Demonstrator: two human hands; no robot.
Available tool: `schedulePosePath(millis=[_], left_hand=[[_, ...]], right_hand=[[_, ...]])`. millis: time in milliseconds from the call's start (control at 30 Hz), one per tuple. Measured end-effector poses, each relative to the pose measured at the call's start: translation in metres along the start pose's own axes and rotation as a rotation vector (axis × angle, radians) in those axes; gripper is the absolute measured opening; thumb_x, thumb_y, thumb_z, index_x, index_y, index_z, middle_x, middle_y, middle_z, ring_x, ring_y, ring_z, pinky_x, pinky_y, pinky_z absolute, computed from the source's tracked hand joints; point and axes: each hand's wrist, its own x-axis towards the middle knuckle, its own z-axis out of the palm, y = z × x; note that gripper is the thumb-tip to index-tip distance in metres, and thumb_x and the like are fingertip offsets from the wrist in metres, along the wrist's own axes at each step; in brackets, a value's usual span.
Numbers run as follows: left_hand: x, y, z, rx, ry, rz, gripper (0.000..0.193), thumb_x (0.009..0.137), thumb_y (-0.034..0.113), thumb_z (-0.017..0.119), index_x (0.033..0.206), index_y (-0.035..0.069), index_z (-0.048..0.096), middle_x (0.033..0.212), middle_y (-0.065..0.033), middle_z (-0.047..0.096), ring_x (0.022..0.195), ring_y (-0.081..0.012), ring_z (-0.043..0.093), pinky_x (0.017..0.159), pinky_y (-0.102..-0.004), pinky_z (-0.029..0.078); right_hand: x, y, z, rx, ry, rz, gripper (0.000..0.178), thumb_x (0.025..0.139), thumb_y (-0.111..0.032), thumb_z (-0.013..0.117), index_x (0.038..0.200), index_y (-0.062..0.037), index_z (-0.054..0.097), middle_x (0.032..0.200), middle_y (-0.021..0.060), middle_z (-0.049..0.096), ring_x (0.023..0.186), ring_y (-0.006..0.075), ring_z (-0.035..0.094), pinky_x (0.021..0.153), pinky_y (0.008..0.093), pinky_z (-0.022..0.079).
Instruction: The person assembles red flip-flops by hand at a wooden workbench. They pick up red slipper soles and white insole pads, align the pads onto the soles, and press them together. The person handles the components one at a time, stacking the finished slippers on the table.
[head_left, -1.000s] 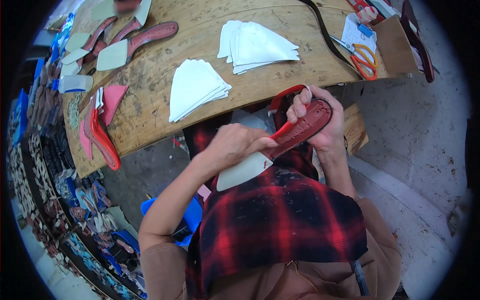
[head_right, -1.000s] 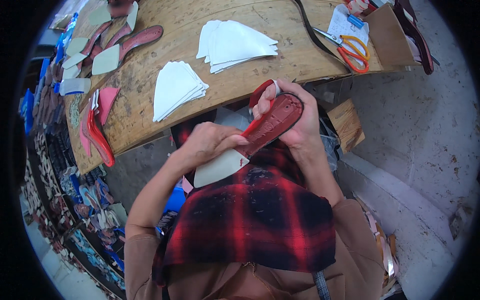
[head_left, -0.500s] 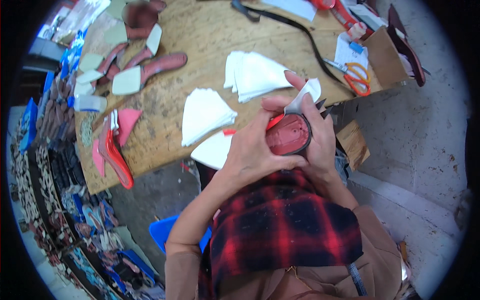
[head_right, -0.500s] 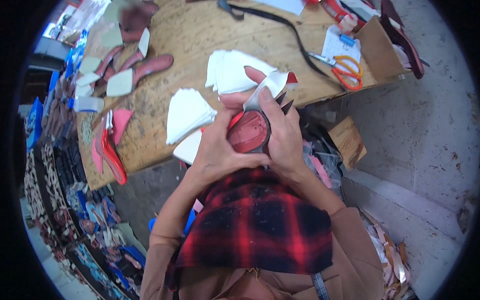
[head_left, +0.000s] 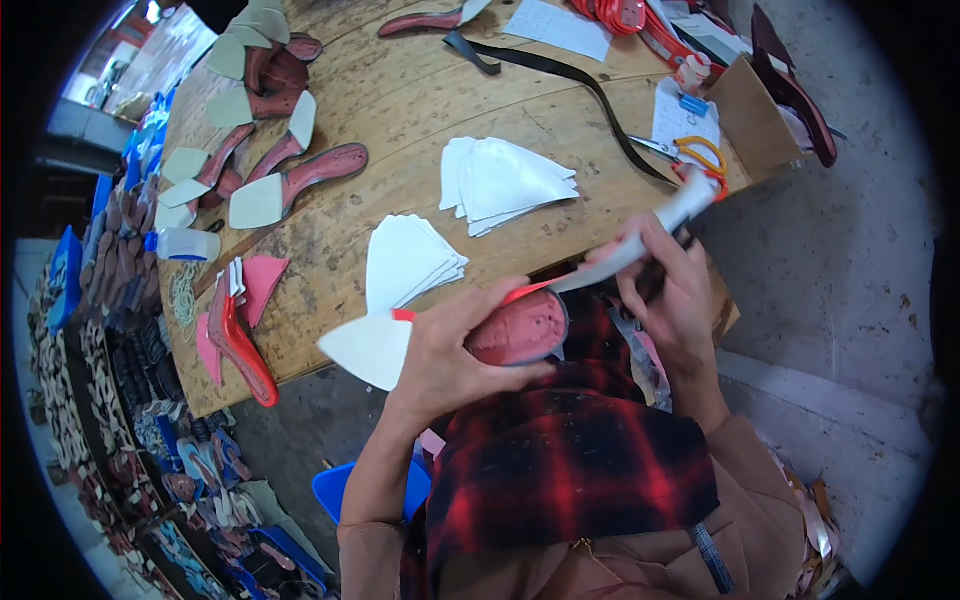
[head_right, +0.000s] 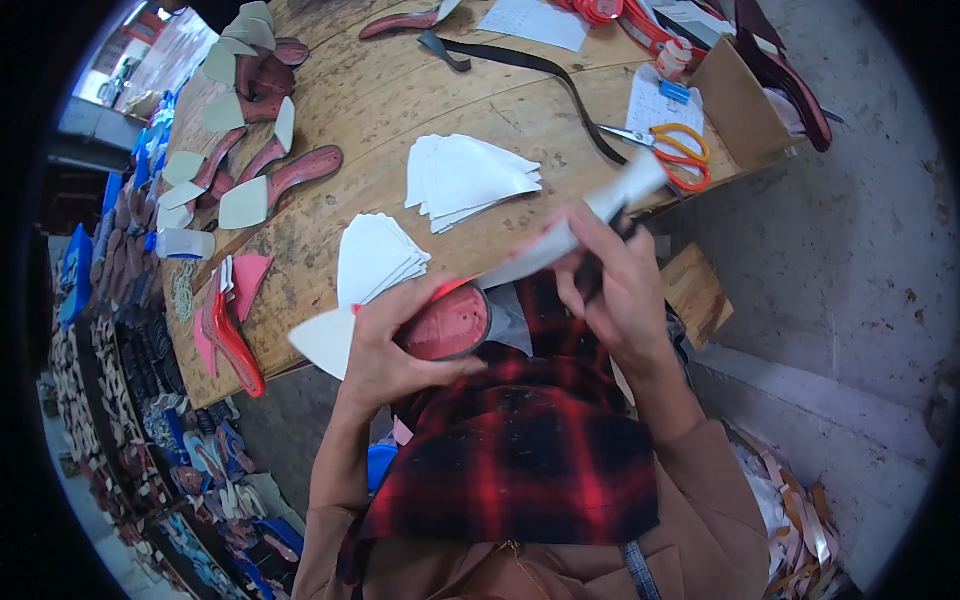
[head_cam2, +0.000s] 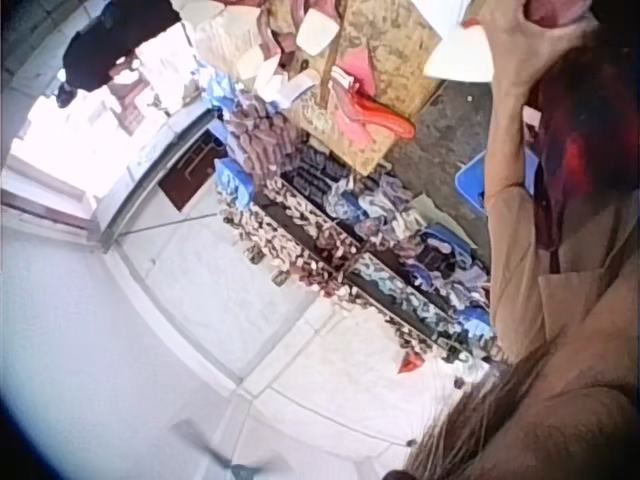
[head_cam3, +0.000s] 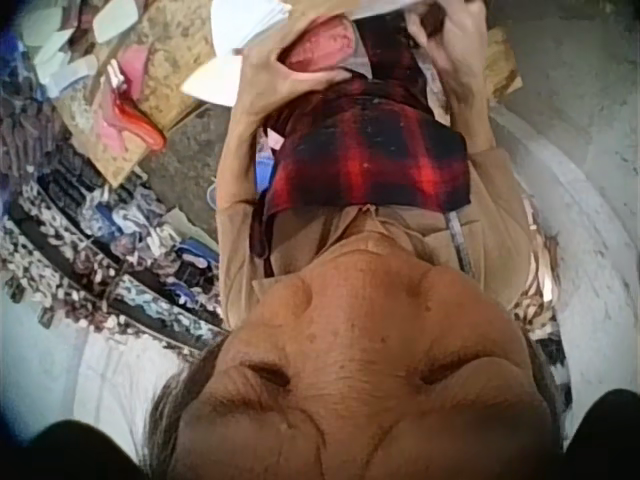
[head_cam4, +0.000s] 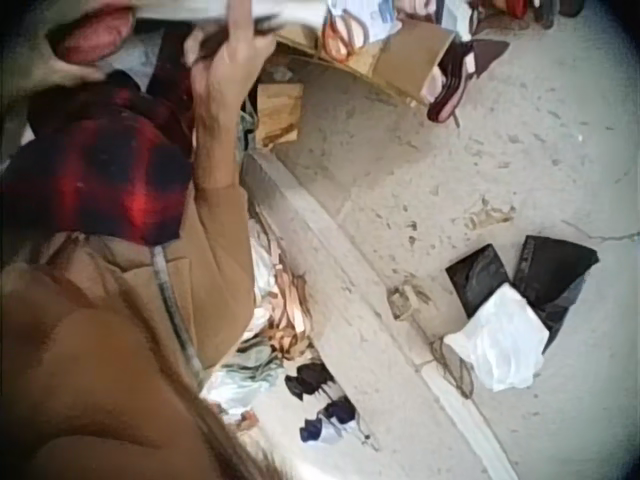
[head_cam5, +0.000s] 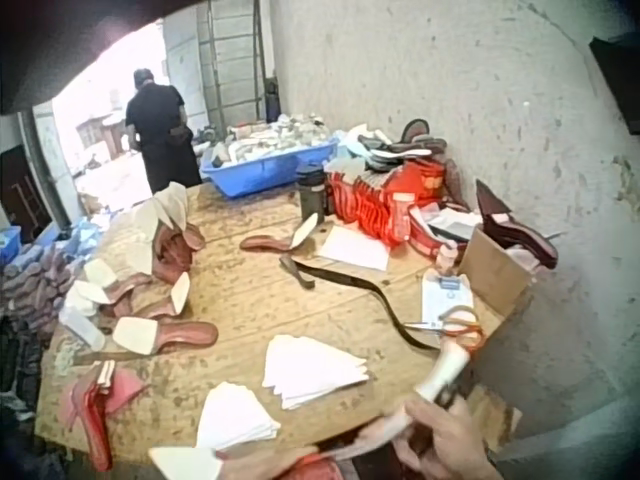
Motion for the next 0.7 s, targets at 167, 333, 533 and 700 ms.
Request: schedulePosePath(millis=[167, 333, 533, 700], left_hand=[[0.018, -0.003, -0.006, 0.298, 0.272, 0.072, 0.08, 0.052, 0.019, 0.091, 0.125, 0.004, 0.062, 0.087, -0.0096, 0.066, 0.077, -0.0208, 0.065, 0.073, -0.0304, 0.051], [0.059, -0.005, 0.007, 0.137, 0.472, 0.119, 0.074, 0.057, 0.016, 0.088, 0.125, 0.005, 0.062, 0.095, -0.013, 0.069, 0.082, -0.0235, 0.068, 0.073, -0.0338, 0.054], [0.101, 0.006, 0.025, -0.164, 0.537, -0.054, 0.073, 0.067, 0.018, 0.084, 0.128, -0.001, 0.049, 0.11, -0.0149, 0.063, 0.1, -0.0236, 0.064, 0.084, -0.0339, 0.052], [0.113, 0.006, 0.009, -0.853, 0.332, -0.334, 0.045, 0.089, 0.017, 0.068, 0.126, 0.001, 0.049, 0.107, -0.0076, 0.063, 0.094, -0.0127, 0.062, 0.08, -0.0271, 0.052]], right_hand=[[-0.031, 0.015, 0.005, 0.185, -0.089, -0.118, 0.029, 0.101, -0.022, 0.047, 0.101, 0.0056, 0.057, 0.098, 0.0337, 0.066, 0.058, 0.025, 0.064, 0.039, 0.0256, 0.046], [-0.024, 0.033, 0.028, -0.135, -0.197, -0.465, 0.024, 0.1, -0.013, 0.049, 0.114, 0.0045, 0.058, 0.114, 0.0249, 0.066, 0.075, 0.0156, 0.067, 0.05, 0.0216, 0.049], [0.06, 0.036, 0.038, -0.403, -0.07, -0.718, 0.027, 0.1, -0.015, 0.053, 0.119, 0.004, 0.057, 0.11, 0.0173, 0.069, 0.07, 0.0077, 0.06, 0.057, 0.0192, 0.048], [0.081, 0.016, 0.039, -0.22, 0.016, -0.413, 0.032, 0.1, -0.025, 0.054, 0.112, 0.0024, 0.065, 0.102, 0.0114, 0.071, 0.06, 0.0057, 0.057, 0.049, 0.0199, 0.042]])
